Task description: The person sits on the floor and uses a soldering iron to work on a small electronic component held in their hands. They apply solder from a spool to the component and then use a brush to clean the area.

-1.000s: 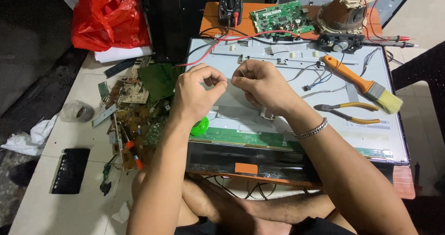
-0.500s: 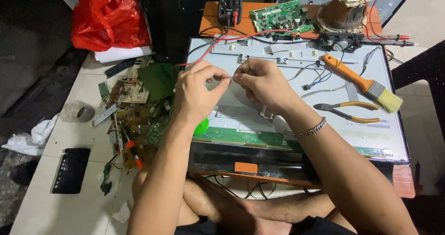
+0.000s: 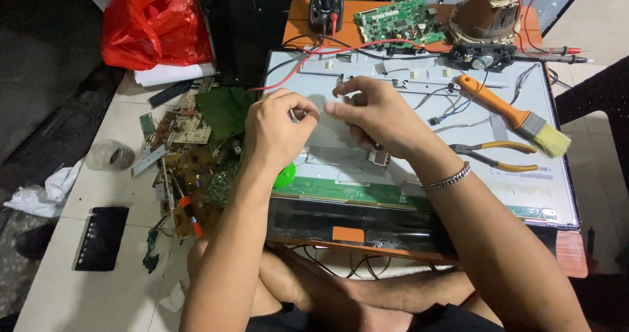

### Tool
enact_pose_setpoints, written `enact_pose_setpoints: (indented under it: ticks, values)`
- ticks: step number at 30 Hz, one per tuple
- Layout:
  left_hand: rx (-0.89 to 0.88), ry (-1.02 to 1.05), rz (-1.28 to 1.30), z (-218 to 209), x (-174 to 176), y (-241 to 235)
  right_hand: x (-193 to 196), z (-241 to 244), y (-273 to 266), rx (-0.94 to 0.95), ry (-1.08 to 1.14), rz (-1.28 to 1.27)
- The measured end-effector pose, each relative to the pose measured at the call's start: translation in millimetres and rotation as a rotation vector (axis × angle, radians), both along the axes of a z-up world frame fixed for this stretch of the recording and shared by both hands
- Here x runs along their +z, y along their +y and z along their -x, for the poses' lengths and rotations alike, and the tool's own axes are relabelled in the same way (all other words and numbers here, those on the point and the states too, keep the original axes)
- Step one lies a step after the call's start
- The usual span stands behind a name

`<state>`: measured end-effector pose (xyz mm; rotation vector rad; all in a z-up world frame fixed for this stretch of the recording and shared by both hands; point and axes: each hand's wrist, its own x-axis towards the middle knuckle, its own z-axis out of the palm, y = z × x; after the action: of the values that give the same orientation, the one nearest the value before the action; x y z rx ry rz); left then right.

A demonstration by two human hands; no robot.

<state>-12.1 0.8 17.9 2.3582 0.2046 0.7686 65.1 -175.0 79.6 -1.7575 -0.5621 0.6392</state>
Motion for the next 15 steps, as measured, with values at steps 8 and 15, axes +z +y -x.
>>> enact_pose_setpoints:
  ticks: [8,15]
  values:
    - [0.091,0.117,-0.05,-7.7,-17.5,1.0,-12.6,-2.6,3.4,-0.033,-0.094,-0.059]
    - [0.121,0.175,-0.084,-11.0,-21.2,2.2,-20.3,-9.5,4.0,-0.019,-0.226,-0.116]
